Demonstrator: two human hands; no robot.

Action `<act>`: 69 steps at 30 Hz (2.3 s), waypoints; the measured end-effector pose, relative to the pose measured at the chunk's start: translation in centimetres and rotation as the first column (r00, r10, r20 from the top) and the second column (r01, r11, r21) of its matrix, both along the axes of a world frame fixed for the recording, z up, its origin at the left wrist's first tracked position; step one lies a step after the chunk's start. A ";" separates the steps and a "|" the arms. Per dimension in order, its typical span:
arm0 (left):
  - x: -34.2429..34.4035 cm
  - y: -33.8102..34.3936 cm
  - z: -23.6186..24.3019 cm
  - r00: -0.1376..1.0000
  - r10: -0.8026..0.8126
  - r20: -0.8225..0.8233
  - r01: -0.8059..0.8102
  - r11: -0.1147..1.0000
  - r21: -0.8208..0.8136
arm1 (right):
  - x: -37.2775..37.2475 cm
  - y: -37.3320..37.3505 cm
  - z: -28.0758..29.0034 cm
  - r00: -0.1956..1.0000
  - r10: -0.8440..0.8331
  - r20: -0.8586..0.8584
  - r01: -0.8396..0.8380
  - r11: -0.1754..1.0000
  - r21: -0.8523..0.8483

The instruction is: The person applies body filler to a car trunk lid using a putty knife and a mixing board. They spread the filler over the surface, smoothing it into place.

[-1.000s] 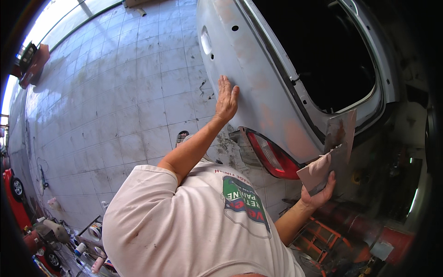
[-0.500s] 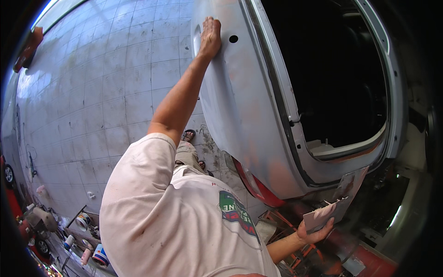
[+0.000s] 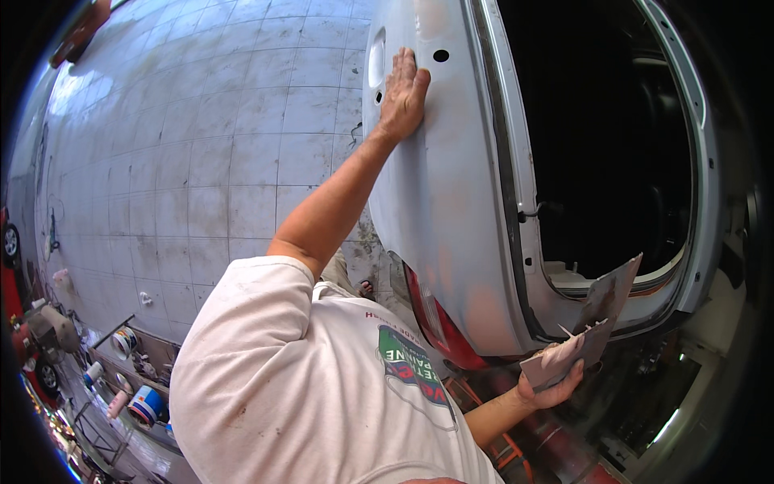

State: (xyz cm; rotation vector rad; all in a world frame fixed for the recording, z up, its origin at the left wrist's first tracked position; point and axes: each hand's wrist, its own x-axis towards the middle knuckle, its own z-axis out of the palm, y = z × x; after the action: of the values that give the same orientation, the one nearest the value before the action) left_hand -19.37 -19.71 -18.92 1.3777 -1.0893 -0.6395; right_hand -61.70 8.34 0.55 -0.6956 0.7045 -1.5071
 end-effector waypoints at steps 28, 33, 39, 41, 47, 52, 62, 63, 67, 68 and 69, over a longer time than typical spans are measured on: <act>3.5 26.0 9.3 0.871 -0.255 0.419 0.408 0.852 -0.329 | 26.4 -8.3 -2.2 0.320 -0.108 -0.941 -0.348 0.911 -0.222; 8.9 22.3 3.6 0.677 -0.736 0.035 0.736 0.677 -0.008 | 27.7 -15.9 -2.9 0.580 -0.302 -0.756 0.275 0.947 -0.167; 18.2 9.7 -2.4 0.354 -0.394 -0.848 0.547 0.823 -0.154 | 25.0 -24.2 1.7 0.561 -0.351 -0.749 0.222 0.936 -0.273; 18.6 5.9 0.1 0.438 -0.356 -0.825 0.558 0.828 -0.061 | 24.4 -27.1 1.2 0.384 -0.360 -0.850 0.223 0.930 -0.292; 15.8 -6.0 -1.2 0.868 -0.495 -0.041 0.491 0.868 -0.075 | 23.3 -34.8 -4.3 -0.361 -0.401 -0.842 0.118 0.876 -0.467; 7.4 0.1 -0.9 0.991 -0.113 0.074 0.117 0.992 -0.054 | 24.2 -34.6 -4.6 -0.397 -0.260 -0.880 0.125 0.935 -0.332; 14.9 -6.5 -0.2 0.946 -0.324 -0.014 0.324 0.945 0.044 | 23.6 -35.9 -4.4 -0.323 -0.176 -0.930 0.145 0.962 -0.232; 14.9 -7.3 0.5 0.951 -0.308 -0.009 0.308 0.950 0.048 | 23.6 -35.8 -4.2 -0.312 -0.157 -0.937 0.152 0.965 -0.212; 12.9 -7.3 1.0 0.967 -0.249 0.048 0.244 0.966 0.087 | 22.8 -36.0 -4.4 -0.250 -0.037 -0.967 0.203 0.975 -0.089; 11.7 -6.4 -0.4 0.976 -0.178 0.128 0.183 0.983 -0.023 | 23.2 -36.1 -4.2 -0.240 0.000 -0.971 0.226 0.973 -0.056; 10.1 -4.6 -1.0 0.983 -0.151 0.100 0.157 0.986 -0.055 | 23.3 -36.1 -4.1 -0.229 0.039 -0.973 0.257 0.966 -0.022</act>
State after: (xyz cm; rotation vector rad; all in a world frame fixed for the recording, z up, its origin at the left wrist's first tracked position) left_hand -9.28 -24.31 -19.90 1.2889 -1.2920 -0.6507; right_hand -38.36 -27.79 -3.55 -1.7900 2.2316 -0.5656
